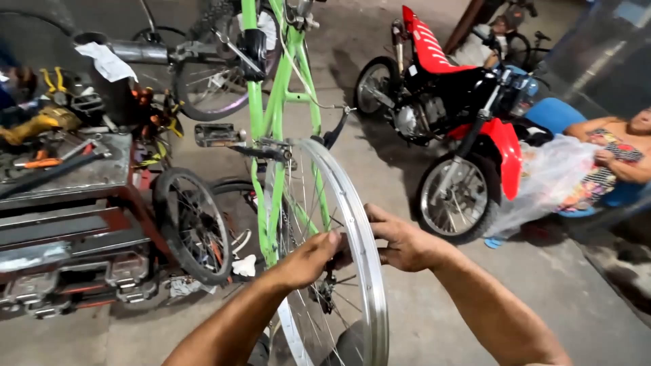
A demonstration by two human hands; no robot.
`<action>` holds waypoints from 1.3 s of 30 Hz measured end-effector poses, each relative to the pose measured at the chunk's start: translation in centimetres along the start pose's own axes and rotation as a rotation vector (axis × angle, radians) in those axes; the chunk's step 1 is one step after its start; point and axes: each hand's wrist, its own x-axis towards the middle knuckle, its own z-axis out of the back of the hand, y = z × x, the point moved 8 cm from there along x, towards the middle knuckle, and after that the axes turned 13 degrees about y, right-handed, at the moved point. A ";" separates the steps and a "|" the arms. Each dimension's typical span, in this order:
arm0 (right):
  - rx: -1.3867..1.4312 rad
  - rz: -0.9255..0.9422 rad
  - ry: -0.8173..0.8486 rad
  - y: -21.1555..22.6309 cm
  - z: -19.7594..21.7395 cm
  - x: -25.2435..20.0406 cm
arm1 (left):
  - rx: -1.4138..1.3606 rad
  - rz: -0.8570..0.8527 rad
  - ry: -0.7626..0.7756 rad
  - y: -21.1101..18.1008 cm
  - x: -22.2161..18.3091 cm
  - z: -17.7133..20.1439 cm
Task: Truing a bicycle wheel by spinning it and checking for alignment issues while it is mounted on the frame.
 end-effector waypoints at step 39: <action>0.517 -0.246 -0.902 -1.6 -7.4 -6.4 | 0.075 -0.168 -0.364 -1.6 -1.8 3.6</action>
